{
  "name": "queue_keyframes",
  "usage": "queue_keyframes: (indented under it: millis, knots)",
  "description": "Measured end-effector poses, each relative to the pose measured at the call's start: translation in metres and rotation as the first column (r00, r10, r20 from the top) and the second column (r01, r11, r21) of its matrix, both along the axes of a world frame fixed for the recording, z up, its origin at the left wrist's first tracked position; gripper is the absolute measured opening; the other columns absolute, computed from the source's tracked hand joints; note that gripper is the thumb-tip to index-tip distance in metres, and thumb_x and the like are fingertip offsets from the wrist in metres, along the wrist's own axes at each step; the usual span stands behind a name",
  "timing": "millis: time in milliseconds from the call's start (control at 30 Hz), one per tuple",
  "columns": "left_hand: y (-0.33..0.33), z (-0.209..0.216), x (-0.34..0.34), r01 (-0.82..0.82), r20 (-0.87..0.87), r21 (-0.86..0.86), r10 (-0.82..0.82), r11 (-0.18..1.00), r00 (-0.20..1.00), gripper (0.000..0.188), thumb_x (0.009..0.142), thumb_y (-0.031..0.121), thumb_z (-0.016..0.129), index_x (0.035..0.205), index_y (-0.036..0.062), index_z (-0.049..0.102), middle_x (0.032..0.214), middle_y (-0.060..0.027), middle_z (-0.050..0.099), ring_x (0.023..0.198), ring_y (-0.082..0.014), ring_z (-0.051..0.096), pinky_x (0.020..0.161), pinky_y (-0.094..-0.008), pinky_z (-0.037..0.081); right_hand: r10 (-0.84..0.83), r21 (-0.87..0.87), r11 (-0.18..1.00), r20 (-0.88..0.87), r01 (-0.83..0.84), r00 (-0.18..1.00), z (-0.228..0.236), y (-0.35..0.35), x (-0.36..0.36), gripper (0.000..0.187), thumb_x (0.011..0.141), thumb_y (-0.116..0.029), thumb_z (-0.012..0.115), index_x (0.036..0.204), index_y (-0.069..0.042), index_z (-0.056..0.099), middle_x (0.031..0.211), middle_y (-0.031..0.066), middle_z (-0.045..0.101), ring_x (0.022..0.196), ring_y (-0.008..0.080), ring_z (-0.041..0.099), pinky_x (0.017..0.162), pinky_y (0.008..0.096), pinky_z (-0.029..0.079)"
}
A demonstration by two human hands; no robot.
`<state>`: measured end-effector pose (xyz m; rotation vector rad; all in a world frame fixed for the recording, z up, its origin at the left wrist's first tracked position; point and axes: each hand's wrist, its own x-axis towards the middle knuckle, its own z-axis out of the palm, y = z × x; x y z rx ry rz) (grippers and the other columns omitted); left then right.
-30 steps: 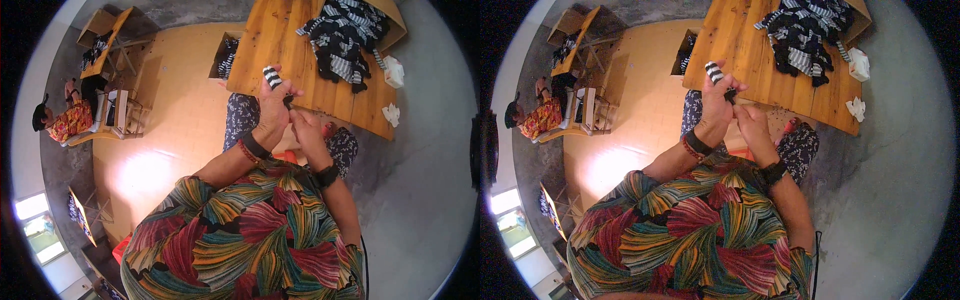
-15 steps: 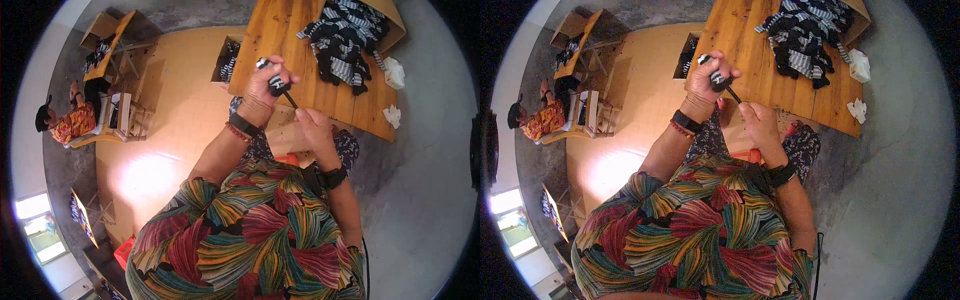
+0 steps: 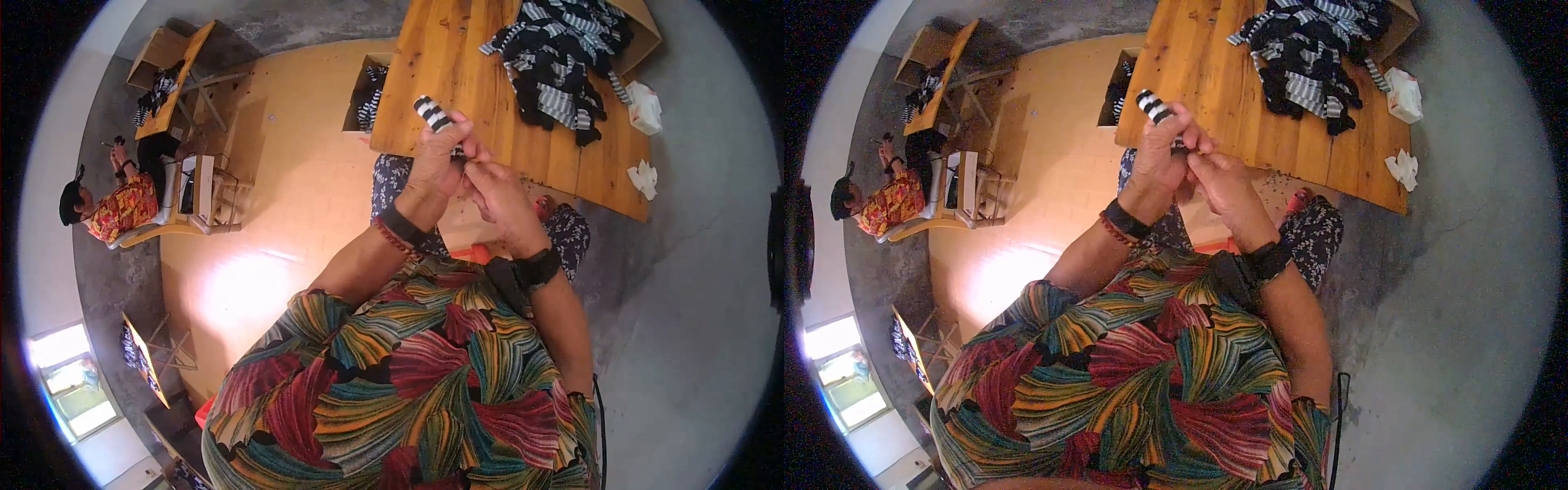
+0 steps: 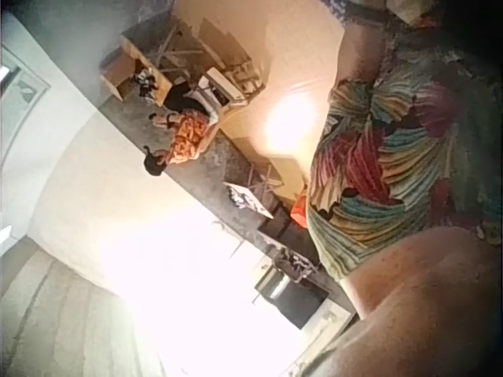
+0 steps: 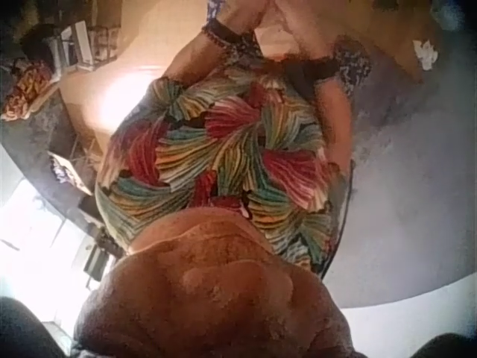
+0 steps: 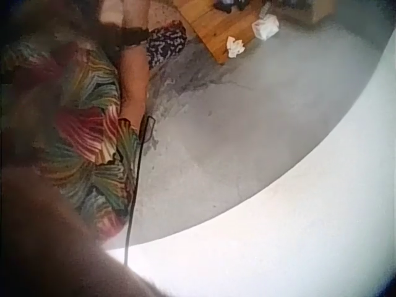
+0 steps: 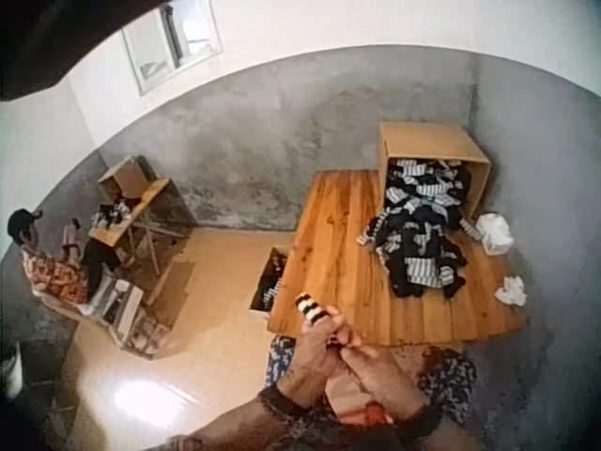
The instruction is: Packaging socks by wrapping them onto a plastic holder using a manual tool.
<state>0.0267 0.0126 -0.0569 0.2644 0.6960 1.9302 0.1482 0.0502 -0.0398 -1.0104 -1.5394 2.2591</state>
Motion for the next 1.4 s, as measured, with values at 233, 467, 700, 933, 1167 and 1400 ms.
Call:
queue_keyframes:
  millis: [233, 467, 700, 933, 1167, 1400]
  knots:
    - [-0.001, 0.019, -0.024, -0.025, 0.114, 0.144, 0.009, 0.989, 0.993, 0.022, 0.080, 0.020, 0.055, 0.099, 0.0096, 0.053, 0.069, -0.0068, 0.053, 0.077, -0.0293, 0.055, 0.076, -0.0474, 0.043, 0.043, 0.470, 0.878, 0.112, -0.091, 0.993, 0.000, 0.004, 0.002, 0.033, 0.082, -0.029, 0.051, 0.068, 0.000, 0.056, 0.056, 0.0065, 0.053, 0.054, 0.0158, 0.050, 0.051, 0.0304, 0.039]
    - [0.007, 0.012, -0.045, -0.068, 0.354, 0.092, 0.031, 0.993, 0.935, 0.012, 0.078, 0.015, 0.059, 0.085, 0.0077, 0.053, 0.057, -0.0005, 0.043, 0.055, -0.0163, 0.046, 0.074, -0.0395, 0.044, -0.074, 0.734, 0.665, 0.246, -0.136, 0.966, 0.015, -0.003, 0.020, 0.032, 0.083, -0.029, 0.046, 0.071, 0.000, 0.053, 0.063, 0.0223, 0.049, 0.060, 0.0373, 0.050, 0.054, 0.0405, 0.038]
    - [0.006, 0.016, -0.040, -0.130, 0.440, -0.007, 0.120, 0.992, 0.890, 0.010, 0.079, 0.017, 0.058, 0.081, 0.0099, 0.052, 0.053, -0.0021, 0.044, 0.051, -0.0185, 0.045, 0.068, -0.0388, 0.045, -0.086, 0.782, 0.601, 0.264, -0.161, 0.961, 0.025, -0.007, 0.044, 0.033, 0.083, -0.028, 0.046, 0.065, 0.000, 0.047, 0.059, 0.0207, 0.047, 0.057, 0.0365, 0.049, 0.052, 0.0422, 0.036]
    - [0.006, 0.006, -0.036, -0.077, 0.383, 0.094, 0.035, 0.993, 0.923, 0.012, 0.078, 0.018, 0.060, 0.086, 0.0106, 0.053, 0.056, 0.0006, 0.044, 0.052, -0.0154, 0.044, 0.069, -0.0365, 0.044, -0.118, 0.817, 0.551, 0.281, -0.173, 0.952, 0.016, -0.007, 0.035, 0.033, 0.083, -0.028, 0.047, 0.064, -0.001, 0.048, 0.058, 0.0189, 0.047, 0.058, 0.0372, 0.049, 0.051, 0.0433, 0.036]
    - [0.002, 0.012, -0.023, -0.152, 0.165, -0.015, 0.152, 0.988, 0.975, 0.020, 0.077, 0.020, 0.061, 0.094, 0.0127, 0.054, 0.056, 0.0024, 0.042, 0.049, -0.0131, 0.041, 0.066, -0.0350, 0.043, -0.093, 0.817, 0.543, 0.287, -0.193, 0.953, 0.009, -0.003, 0.036, 0.033, 0.083, -0.030, 0.047, 0.065, -0.002, 0.049, 0.060, 0.0179, 0.049, 0.059, 0.0374, 0.050, 0.052, 0.0439, 0.037]
    - [0.000, 0.003, 0.006, -0.134, 0.099, -0.061, 0.140, 0.989, 0.985, 0.026, 0.076, 0.009, 0.059, 0.099, 0.0110, 0.047, 0.053, -0.0015, 0.045, 0.042, -0.0161, 0.046, 0.060, -0.0385, 0.047, -0.110, 0.808, 0.540, 0.344, -0.234, 0.933, -0.010, -0.006, 0.028, 0.034, 0.082, -0.030, 0.048, 0.064, -0.001, 0.049, 0.059, 0.0195, 0.049, 0.059, 0.0381, 0.050, 0.052, 0.0445, 0.037]
